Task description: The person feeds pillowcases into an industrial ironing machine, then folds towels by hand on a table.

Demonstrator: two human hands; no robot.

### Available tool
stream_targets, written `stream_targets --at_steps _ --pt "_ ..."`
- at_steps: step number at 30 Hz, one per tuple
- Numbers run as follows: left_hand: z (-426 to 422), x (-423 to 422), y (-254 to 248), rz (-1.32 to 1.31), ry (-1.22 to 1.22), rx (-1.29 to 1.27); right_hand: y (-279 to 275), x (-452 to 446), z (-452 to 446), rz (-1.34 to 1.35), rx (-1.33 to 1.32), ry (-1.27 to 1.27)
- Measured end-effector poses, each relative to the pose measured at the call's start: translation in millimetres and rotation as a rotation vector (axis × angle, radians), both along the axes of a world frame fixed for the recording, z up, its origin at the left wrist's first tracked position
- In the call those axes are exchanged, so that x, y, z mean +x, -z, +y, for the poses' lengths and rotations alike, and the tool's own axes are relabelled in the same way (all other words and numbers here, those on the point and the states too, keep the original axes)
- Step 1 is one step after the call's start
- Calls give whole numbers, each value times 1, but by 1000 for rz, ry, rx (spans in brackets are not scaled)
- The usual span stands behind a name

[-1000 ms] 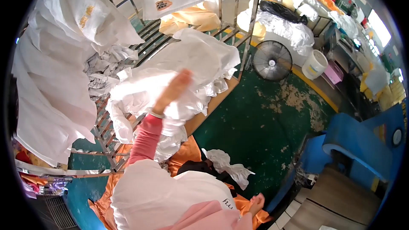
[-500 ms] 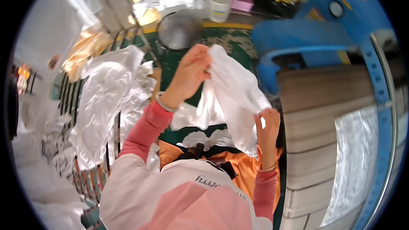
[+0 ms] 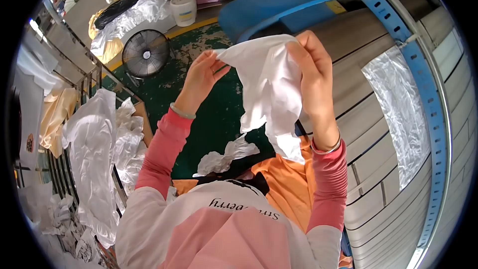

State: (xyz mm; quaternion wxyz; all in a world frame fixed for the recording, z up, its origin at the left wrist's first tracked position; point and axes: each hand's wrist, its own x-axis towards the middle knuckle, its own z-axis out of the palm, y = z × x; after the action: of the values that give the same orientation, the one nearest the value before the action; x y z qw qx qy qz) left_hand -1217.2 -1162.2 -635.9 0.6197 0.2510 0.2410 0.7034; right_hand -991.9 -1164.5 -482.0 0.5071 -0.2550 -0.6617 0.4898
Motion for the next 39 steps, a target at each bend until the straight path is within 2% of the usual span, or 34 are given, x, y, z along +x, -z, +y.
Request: stream_targets --at_steps 1,2,5,7,10,11,12,13,15,17,19,21,23,24,25,26,27,28,29,30,31,33,35,36,37,38,39 --pt "-5 3 11 10 34 2 -2 0 0 38 -62 -17" --pt "-11 8 25 162 26 7 -1 1 2 53 -104 -52" --pt "-53 39 34 19 120 28 -2 -24 -18 175 -303 -114" --pt "-83 52 55 -214 305 209 10 -38 -26 95 -248 -148" --pt "-128 64 37 139 135 228 38 -74 -35 91 -229 -207" --pt "-138 60 21 361 108 205 46 -81 -33 48 -208 -221" --pt "-136 66 13 578 -74 139 47 -85 -35 37 -181 -197" --pt "-132 62 35 732 -41 50 48 -82 -33 83 -168 -167" --pt "-116 38 121 1042 5 -123 44 -75 -27 175 -128 -121" --pt "-118 4 186 1216 85 -130 41 -56 -16 291 15 -41" --pt "-127 -46 197 1092 123 -400 30 -35 -12 206 178 210" --pt "-138 -65 121 1012 -45 -630 24 -5 -8 105 183 313" --pt "-132 -125 144 389 -22 -474 33 7 -11 -5 296 361" --pt "-145 -125 127 1000 -215 -119 46 9 -13 -51 370 382" --pt "-151 -114 96 1242 -266 122 55 7 -16 -97 444 398" --pt "-158 -103 65 1453 -371 370 61 -3 -30 -56 357 242" --pt "-147 -89 47 1350 -350 389 65 -16 -54 -94 237 116" --pt "-137 -75 29 1247 -329 408 83 -27 -56 -198 468 -58" --pt "-131 -67 21 1352 -452 561 97 -46 -70 -223 501 -122" --pt "-125 -59 13 1456 -612 708 106 -60 -85 -403 280 -182" --pt "-119 -52 5 1538 -794 839 116 -71 -90 -609 426 -57" --pt "-121 -39 12 1068 -549 655 140 -84 -71 -667 483 45" --pt "-120 -17 25 598 -307 459 126 -84 -60 -391 635 257" --pt "-125 0 43 631 -251 408 109 -78 -63 -321 495 241" --pt "-134 10 82 743 -153 417 89 -70 -68 -251 353 223" --pt "-144 21 121 858 -56 433 72 -68 -72 -190 387 262" --pt "-160 27 145 736 366 123 59 -66 -75 -125 425 301"
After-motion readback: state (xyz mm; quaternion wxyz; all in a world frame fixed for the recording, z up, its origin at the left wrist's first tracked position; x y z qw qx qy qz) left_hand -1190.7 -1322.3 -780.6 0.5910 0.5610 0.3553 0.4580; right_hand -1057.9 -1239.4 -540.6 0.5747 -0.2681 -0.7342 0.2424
